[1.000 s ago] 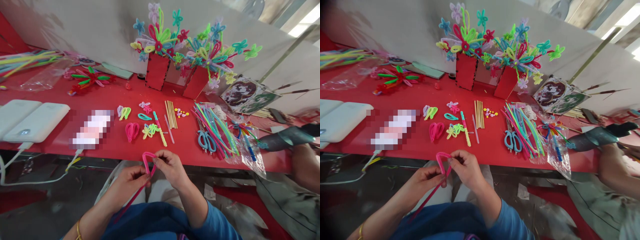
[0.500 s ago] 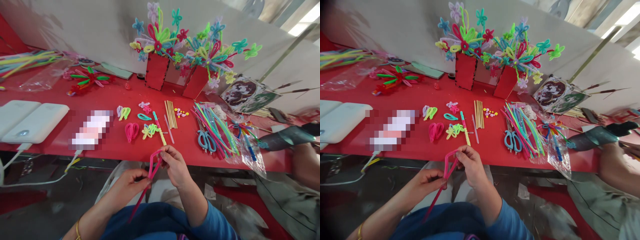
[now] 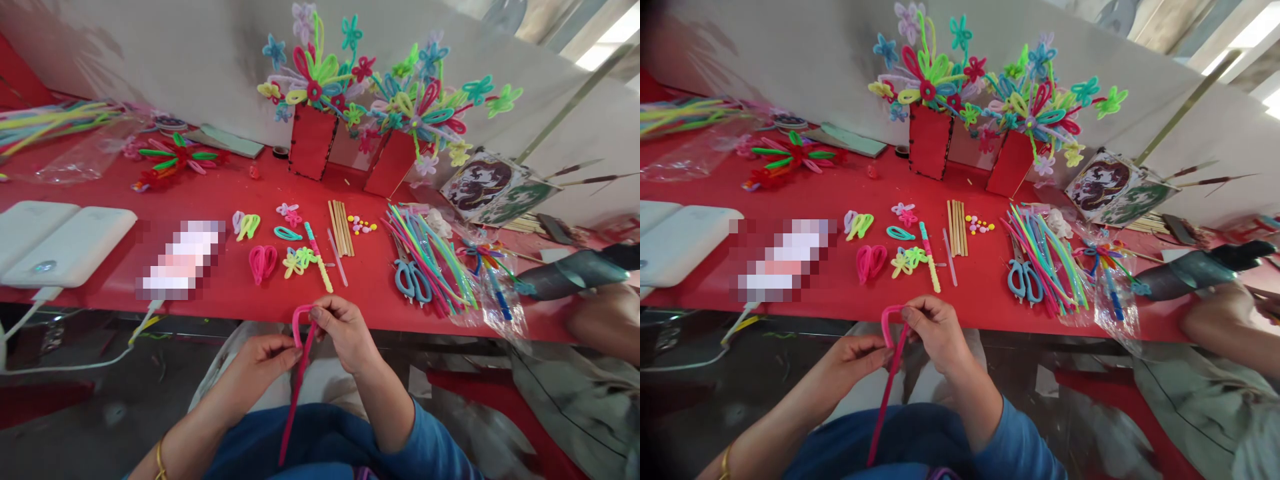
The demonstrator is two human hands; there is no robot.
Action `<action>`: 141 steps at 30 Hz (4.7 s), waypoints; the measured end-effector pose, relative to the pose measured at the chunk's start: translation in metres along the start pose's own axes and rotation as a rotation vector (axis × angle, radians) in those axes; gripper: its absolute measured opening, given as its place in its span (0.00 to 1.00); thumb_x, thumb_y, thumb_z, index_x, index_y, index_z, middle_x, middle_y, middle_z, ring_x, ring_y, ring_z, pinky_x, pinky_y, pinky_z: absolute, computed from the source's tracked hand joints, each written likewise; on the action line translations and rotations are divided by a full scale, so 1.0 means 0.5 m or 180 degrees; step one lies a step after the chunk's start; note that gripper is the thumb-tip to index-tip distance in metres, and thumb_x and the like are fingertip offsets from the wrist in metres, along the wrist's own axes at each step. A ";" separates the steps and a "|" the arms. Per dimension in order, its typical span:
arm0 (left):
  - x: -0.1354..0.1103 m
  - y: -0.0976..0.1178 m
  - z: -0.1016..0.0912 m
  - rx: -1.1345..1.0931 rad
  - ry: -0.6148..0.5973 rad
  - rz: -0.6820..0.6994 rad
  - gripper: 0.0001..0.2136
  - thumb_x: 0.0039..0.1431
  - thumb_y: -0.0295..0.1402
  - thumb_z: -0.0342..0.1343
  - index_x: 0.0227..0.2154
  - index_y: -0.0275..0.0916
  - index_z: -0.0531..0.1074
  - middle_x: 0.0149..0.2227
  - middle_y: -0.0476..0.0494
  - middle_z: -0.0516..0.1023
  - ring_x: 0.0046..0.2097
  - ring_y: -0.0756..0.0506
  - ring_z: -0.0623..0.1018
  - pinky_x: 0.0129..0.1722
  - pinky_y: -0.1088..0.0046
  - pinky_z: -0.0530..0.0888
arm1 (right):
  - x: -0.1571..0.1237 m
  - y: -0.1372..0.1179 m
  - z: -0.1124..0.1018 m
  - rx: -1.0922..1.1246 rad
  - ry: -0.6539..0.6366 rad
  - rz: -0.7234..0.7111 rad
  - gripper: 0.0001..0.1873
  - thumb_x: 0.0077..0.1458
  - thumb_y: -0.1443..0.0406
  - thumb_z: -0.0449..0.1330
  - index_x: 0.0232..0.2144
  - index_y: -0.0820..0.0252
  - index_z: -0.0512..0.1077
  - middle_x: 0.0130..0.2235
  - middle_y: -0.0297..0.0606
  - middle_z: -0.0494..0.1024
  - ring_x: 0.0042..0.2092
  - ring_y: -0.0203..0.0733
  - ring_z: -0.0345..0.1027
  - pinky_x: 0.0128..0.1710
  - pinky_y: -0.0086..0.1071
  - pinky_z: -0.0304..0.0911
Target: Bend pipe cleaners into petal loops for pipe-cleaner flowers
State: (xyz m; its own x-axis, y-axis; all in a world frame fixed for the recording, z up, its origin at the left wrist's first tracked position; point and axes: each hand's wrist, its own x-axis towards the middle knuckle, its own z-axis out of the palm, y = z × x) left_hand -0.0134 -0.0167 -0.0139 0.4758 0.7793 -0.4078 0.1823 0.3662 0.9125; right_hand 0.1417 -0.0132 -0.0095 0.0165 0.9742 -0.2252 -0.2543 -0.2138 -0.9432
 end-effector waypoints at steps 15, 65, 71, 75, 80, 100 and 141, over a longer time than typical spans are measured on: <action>0.003 -0.001 -0.007 0.0486 0.0164 0.0234 0.12 0.52 0.40 0.53 0.18 0.41 0.71 0.20 0.53 0.72 0.27 0.49 0.71 0.30 0.75 0.65 | 0.008 -0.029 -0.018 -0.1614 -0.0412 -0.0718 0.04 0.48 0.70 0.57 0.27 0.60 0.72 0.27 0.32 0.72 0.28 0.33 0.64 0.29 0.25 0.59; -0.003 0.027 -0.016 -0.0947 0.1088 0.0603 0.07 0.40 0.36 0.64 0.20 0.38 0.76 0.21 0.51 0.71 0.26 0.50 0.69 0.27 0.75 0.67 | -0.020 0.037 0.036 -0.0510 -0.0386 -0.0603 0.08 0.49 0.60 0.58 0.27 0.60 0.67 0.25 0.30 0.66 0.25 0.30 0.57 0.25 0.24 0.55; 0.001 0.022 -0.005 -0.1077 0.0991 0.0782 0.06 0.43 0.37 0.63 0.22 0.40 0.77 0.22 0.52 0.72 0.28 0.50 0.70 0.30 0.75 0.69 | -0.024 0.039 0.043 -0.0025 -0.0441 -0.0341 0.16 0.46 0.53 0.61 0.25 0.60 0.68 0.23 0.32 0.69 0.25 0.31 0.59 0.26 0.25 0.58; -0.003 0.020 -0.004 -0.0861 0.1045 0.0657 0.07 0.42 0.38 0.64 0.21 0.40 0.76 0.23 0.51 0.73 0.28 0.50 0.70 0.29 0.75 0.69 | -0.027 0.050 0.043 0.0068 -0.0255 -0.0278 0.17 0.43 0.51 0.62 0.23 0.60 0.68 0.22 0.32 0.69 0.23 0.32 0.58 0.24 0.25 0.56; -0.005 0.024 -0.007 -0.0754 0.1051 0.0702 0.08 0.44 0.38 0.62 0.22 0.40 0.76 0.24 0.51 0.73 0.28 0.50 0.70 0.28 0.76 0.68 | -0.029 0.059 0.043 -0.0120 -0.0191 -0.0491 0.14 0.46 0.55 0.60 0.24 0.60 0.67 0.22 0.32 0.68 0.24 0.32 0.59 0.25 0.26 0.58; -0.007 0.025 0.004 -0.0953 0.1033 0.0512 0.10 0.43 0.40 0.63 0.23 0.38 0.74 0.23 0.50 0.72 0.29 0.48 0.70 0.31 0.74 0.69 | -0.038 0.041 0.024 -0.2433 -0.0099 -0.2064 0.07 0.52 0.68 0.51 0.26 0.58 0.68 0.27 0.36 0.74 0.29 0.37 0.68 0.31 0.29 0.63; -0.047 0.045 -0.010 -0.0398 -0.0161 0.0097 0.05 0.45 0.32 0.58 0.18 0.40 0.70 0.19 0.53 0.71 0.24 0.51 0.69 0.27 0.75 0.67 | -0.024 -0.004 -0.018 -0.3931 -0.0282 -0.2864 0.09 0.55 0.71 0.52 0.35 0.62 0.72 0.36 0.43 0.75 0.37 0.42 0.67 0.37 0.33 0.65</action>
State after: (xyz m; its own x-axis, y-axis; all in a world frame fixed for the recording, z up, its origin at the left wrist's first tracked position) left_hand -0.0247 -0.0242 0.0161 0.5227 0.7656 -0.3749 0.0600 0.4057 0.9121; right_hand 0.1509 -0.0248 -0.0070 -0.3472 0.8013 0.4873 0.7473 0.5503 -0.3724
